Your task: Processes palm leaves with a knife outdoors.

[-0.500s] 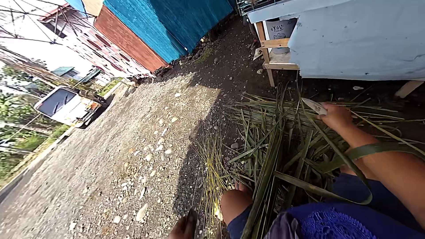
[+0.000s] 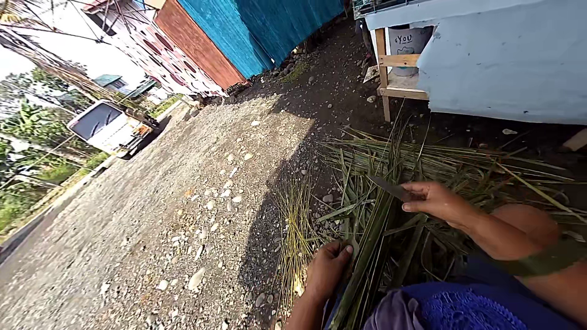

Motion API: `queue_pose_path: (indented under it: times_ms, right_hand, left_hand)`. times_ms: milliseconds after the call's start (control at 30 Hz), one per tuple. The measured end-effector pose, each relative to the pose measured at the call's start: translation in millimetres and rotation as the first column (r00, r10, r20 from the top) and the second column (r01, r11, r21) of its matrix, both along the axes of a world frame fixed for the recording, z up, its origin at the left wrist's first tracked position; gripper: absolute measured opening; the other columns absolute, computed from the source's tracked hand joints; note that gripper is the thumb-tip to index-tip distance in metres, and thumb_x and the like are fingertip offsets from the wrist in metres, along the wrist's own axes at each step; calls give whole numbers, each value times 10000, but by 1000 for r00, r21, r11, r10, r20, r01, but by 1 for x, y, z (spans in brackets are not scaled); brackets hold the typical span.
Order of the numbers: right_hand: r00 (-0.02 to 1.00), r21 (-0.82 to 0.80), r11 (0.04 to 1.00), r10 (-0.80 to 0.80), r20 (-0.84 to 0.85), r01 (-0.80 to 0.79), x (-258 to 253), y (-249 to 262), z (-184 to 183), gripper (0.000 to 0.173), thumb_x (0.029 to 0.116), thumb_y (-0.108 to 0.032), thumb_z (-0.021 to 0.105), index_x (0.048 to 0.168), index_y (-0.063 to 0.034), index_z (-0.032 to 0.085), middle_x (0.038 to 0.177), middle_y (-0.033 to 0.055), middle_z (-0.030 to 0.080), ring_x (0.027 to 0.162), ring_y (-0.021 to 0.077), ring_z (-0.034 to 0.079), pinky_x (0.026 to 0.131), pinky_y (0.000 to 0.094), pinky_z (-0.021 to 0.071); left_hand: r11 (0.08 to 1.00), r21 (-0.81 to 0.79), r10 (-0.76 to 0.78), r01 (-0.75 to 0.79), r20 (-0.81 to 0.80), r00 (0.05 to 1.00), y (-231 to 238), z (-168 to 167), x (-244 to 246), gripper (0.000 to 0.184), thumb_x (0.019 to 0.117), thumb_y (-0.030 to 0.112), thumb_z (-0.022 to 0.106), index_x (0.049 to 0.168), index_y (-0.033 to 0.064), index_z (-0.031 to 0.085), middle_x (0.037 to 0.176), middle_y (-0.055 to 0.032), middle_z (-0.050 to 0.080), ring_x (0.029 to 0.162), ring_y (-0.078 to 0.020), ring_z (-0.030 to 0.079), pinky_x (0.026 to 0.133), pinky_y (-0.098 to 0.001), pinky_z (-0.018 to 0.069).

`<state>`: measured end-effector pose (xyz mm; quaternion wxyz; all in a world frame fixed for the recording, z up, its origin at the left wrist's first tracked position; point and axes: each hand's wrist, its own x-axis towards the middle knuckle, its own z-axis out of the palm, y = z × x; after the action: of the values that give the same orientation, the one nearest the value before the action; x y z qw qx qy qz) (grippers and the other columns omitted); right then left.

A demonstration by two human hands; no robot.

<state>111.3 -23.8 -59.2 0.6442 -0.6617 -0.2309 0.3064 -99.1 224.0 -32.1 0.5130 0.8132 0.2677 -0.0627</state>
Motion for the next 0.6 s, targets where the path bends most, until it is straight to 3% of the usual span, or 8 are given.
queue_pose_path:
  times_ms: [100, 167, 233, 367, 467, 600]
  right_hand:
    - [976, 71, 978, 200, -86, -194, -39, 20, -3, 529, 883, -16, 756, 1388, -8, 599, 1186, 104, 701, 993, 92, 674, 892, 266, 554]
    - [960, 120, 970, 229, -162, -211, -52, 27, -10, 567, 876, -29, 766, 1412, -18, 581, 1171, 80, 703, 926, 63, 667, 822, 232, 554]
    - [949, 172, 975, 181, -256, -140, -55, 30, -15, 577, 863, -25, 772, 1409, -29, 586, 1068, 46, 718, 741, 40, 622, 638, 200, 510]
    - [894, 237, 971, 72, -442, 39, -38, 22, -15, 551, 903, 8, 708, 1430, -67, 567, 981, 43, 688, 584, 59, 553, 490, 199, 459]
    - [877, 241, 964, 18, -480, 112, -28, 17, -12, 513, 928, 12, 675, 1424, -72, 576, 952, 43, 671, 542, 56, 517, 463, 195, 441]
    - [846, 243, 926, -129, -517, 289, -8, 11, -10, 485, 967, -5, 640, 1438, -80, 553, 910, 31, 646, 532, 48, 512, 450, 183, 435]
  left_hand:
    - [995, -80, -62, 64, 33, 998, -21, 4, 15, 158, 1022, 173, 626, 987, 32, 688, 778, -36, 697, 650, -112, 670, 643, -303, 591]
    - [990, -111, -86, 90, 46, 995, -28, 3, 19, 134, 1012, 146, 634, 972, 26, 680, 766, -28, 685, 658, -99, 657, 655, -290, 574]
    - [985, -118, -118, 125, 63, 991, -26, 0, 17, 119, 1004, 134, 638, 960, 30, 675, 747, -18, 675, 641, -88, 646, 637, -280, 565]
    - [984, -53, -169, 170, 25, 985, -5, -8, -2, 132, 986, 182, 672, 948, 60, 706, 750, 3, 690, 663, -75, 658, 667, -282, 570]
    - [982, 35, -184, 184, -19, 983, 11, -9, -18, 172, 958, 266, 697, 927, 102, 736, 742, 16, 696, 663, -88, 658, 674, -333, 565]
    - [974, -35, -222, 223, 40, 974, 23, -6, -36, 114, 961, 152, 670, 950, 56, 732, 772, 8, 701, 665, -64, 651, 655, -278, 564]
